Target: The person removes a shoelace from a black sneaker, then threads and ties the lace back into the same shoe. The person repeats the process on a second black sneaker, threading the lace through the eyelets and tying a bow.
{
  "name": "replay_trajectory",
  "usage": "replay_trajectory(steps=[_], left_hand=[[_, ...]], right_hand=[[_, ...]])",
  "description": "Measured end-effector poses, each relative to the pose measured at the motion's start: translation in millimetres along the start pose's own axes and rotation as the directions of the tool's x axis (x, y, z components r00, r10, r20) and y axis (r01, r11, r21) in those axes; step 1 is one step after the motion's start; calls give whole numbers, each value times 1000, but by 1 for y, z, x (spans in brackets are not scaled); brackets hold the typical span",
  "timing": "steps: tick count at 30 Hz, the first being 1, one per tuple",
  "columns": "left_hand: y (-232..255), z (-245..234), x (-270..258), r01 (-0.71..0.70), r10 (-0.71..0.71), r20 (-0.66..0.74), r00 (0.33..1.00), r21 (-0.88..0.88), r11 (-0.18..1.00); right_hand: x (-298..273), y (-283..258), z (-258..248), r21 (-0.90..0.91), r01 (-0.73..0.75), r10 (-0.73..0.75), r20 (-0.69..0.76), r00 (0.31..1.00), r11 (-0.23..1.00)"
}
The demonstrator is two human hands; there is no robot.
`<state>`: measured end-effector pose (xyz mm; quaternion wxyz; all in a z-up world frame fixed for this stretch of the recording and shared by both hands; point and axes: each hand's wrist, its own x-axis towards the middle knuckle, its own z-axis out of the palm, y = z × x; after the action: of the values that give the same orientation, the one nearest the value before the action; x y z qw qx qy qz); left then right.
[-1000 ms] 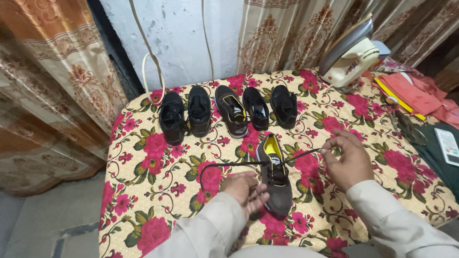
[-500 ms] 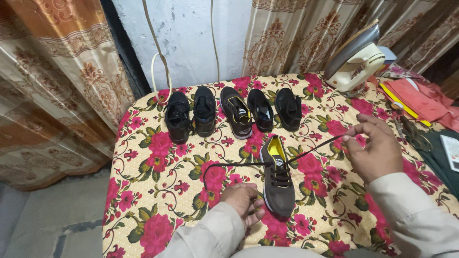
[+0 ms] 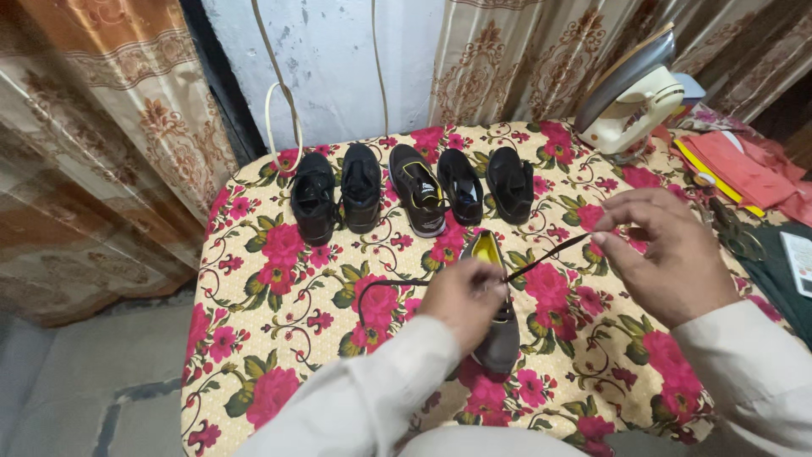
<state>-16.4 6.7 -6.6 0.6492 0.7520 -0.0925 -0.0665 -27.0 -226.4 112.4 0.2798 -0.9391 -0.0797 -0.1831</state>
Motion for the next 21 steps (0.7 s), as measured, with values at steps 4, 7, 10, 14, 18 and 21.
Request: replay_trajectory(steps=[4, 7, 10, 14, 18, 21], left_hand=[[58, 8, 32, -323, 328, -5, 945, 174, 930], [82, 11, 38, -192, 185, 67, 981, 121, 974], [90, 10, 32, -55, 53, 77, 996, 33, 998], [84, 5, 19, 29, -27, 44, 999, -37, 999], [70, 0, 11, 129, -132, -84, 988, -39, 991], [55, 3, 4, 181, -151, -198, 968, 144, 973]], right_hand=[[15, -15, 2, 131, 152, -165, 101, 981, 980], [22, -14, 8, 171, 173, -189, 84, 978, 970], [28, -7, 13, 244, 190, -215, 84, 973, 951], [28, 9, 36, 530, -33, -107, 233, 967, 848], [18, 30, 76, 679, -314, 135, 304, 943, 663], [-8, 43, 108, 637, -585, 447, 388, 806, 502]])
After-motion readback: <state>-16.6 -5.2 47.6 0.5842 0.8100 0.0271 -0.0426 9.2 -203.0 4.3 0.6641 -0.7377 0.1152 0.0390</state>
